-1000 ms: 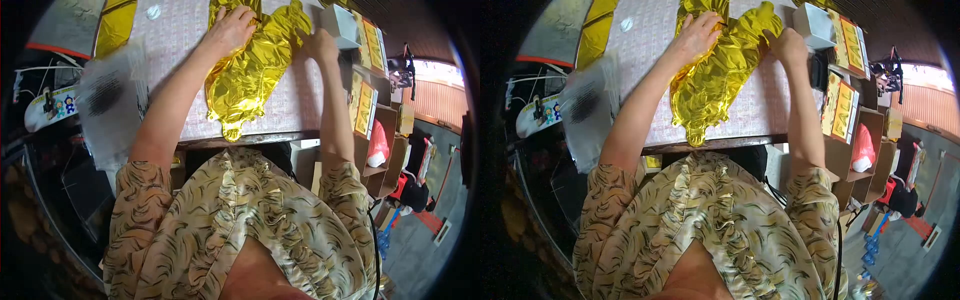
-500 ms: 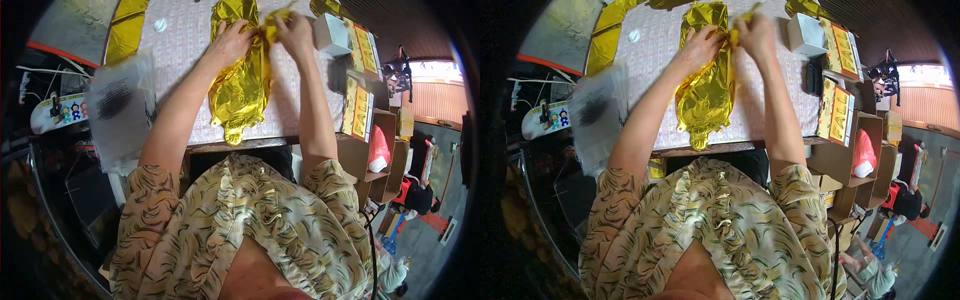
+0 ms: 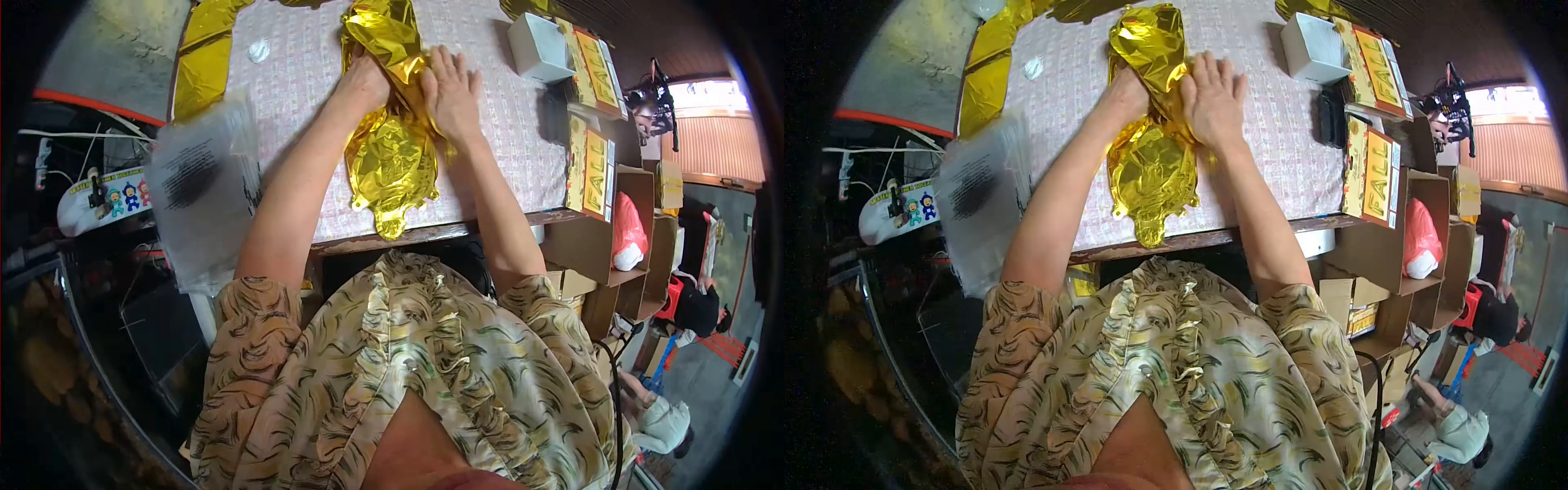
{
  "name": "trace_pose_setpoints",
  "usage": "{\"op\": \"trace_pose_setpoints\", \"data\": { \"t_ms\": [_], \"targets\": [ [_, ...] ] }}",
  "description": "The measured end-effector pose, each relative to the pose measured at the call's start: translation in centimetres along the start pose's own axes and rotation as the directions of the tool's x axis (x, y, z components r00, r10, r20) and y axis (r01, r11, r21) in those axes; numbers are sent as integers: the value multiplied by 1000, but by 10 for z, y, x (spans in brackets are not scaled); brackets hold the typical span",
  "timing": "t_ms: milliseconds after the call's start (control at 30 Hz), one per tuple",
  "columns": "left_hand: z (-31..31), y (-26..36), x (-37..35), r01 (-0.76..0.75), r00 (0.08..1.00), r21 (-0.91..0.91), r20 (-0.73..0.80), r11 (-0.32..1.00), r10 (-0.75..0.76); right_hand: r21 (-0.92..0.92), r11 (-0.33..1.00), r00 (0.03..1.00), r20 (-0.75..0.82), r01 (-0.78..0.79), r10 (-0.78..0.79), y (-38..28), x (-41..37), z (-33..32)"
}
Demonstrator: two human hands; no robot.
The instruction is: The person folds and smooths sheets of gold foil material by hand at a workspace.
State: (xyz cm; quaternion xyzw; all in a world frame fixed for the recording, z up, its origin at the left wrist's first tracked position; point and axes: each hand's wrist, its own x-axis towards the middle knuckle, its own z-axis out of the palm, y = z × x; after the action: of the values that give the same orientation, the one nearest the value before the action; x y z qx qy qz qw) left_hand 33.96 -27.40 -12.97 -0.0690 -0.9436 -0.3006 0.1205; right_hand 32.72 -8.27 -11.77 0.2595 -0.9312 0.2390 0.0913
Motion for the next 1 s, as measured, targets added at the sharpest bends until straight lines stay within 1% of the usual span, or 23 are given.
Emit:
{"op": "trace_pose_setpoints", "data": {
  "t_ms": [33,67,100,167,233,333,400,533,600,633,700,733,800,833,900,933,967,1000],
  "targets": [
    [0,-1,0,-59,998,3,-35,998,60,13,1000,998,-67,18,-17,-5,0,6],
    [0,-1,-1,-65,997,5,-31,998,65,-38,999,998,-48,28,-30,-9,-1,9],
    [-1,-1,-3,-34,999,-14,-19,999,33,-36,999,998,-52,26,-28,-12,0,11],
    [0,-3,-7,33,999,-51,3,998,-33,-96,995,999,-46,16,-21,-18,1,16],
    [4,-7,-3,16,1000,-54,1,998,-16,-124,992,999,-42,12,-17,-20,2,19],
    [-2,2,-7,54,998,-108,-19,993,-56,-134,991,998,-44,28,-34,-20,1,21],
    [-2,-1,-7,-68,995,11,-72,998,69,-161,986,998,-40,44,-51,-20,1,22],
    [0,-3,-3,-53,998,9,-37,999,53,-193,981,999,-11,36,-39,-22,0,19],
    [0,-3,-1,-25,999,67,21,997,24,-201,978,998,-37,51,-59,-22,-1,20],
    [-1,-3,-1,-22,1000,68,20,997,21,-200,978,997,-35,54,-62,-22,-1,20],
    [-2,-4,0,-143,990,236,35,961,139,-161,986,998,-51,39,-48,-23,-1,18],
    [-3,-5,1,-141,990,237,35,961,137,-158,987,998,-51,40,-49,-23,0,17],
    [-3,-10,4,-216,976,295,33,931,216,-136,990,999,-36,35,-40,-25,0,16],
    [-4,-13,10,-214,976,300,31,929,215,-133,990,998,-39,38,-43,-25,0,15],
    [-13,-14,26,-122,979,92,172,988,105,-208,978,998,56,32,-21,-29,0,10],
    [10,-46,40,-6,988,115,157,993,-12,-207,978,998,54,34,-24,-29,0,10],
    [-6,-41,39,-5,988,117,155,993,-13,-206,978,999,40,36,-28,-28,-1,12],
    [-36,-24,39,148,982,15,119,989,-148,-204,978,999,26,36,-32,-28,-1,14]
  ]
}}
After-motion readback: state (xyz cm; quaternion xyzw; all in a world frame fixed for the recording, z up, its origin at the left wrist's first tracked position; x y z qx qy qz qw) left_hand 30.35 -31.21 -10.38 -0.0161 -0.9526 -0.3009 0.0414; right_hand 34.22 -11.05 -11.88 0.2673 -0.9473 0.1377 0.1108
